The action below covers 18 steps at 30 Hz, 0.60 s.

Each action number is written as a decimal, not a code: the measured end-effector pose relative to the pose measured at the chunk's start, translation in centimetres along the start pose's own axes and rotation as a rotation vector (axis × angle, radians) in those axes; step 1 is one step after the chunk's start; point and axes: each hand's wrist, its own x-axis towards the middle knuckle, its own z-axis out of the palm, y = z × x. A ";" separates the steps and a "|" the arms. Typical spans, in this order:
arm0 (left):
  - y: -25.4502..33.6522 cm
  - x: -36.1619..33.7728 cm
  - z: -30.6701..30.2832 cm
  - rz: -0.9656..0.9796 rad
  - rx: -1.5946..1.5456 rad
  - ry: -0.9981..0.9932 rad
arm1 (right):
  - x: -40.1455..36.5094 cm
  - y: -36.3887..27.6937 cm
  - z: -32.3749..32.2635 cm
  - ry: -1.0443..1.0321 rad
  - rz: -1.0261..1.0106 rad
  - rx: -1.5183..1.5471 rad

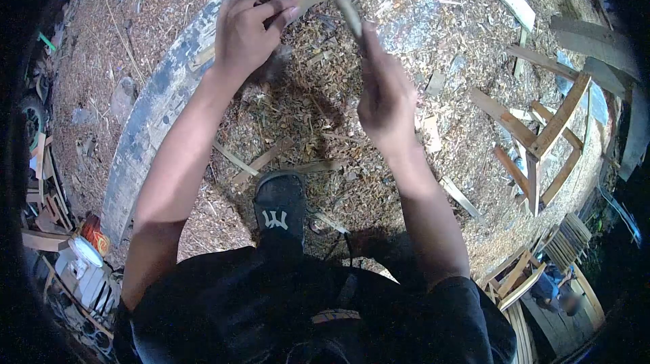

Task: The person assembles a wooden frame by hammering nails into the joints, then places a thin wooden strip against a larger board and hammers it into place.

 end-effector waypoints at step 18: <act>-0.1 0.1 -0.1 0.059 -0.003 0.037 | -1.2 -0.3 2.4 0.120 0.193 0.105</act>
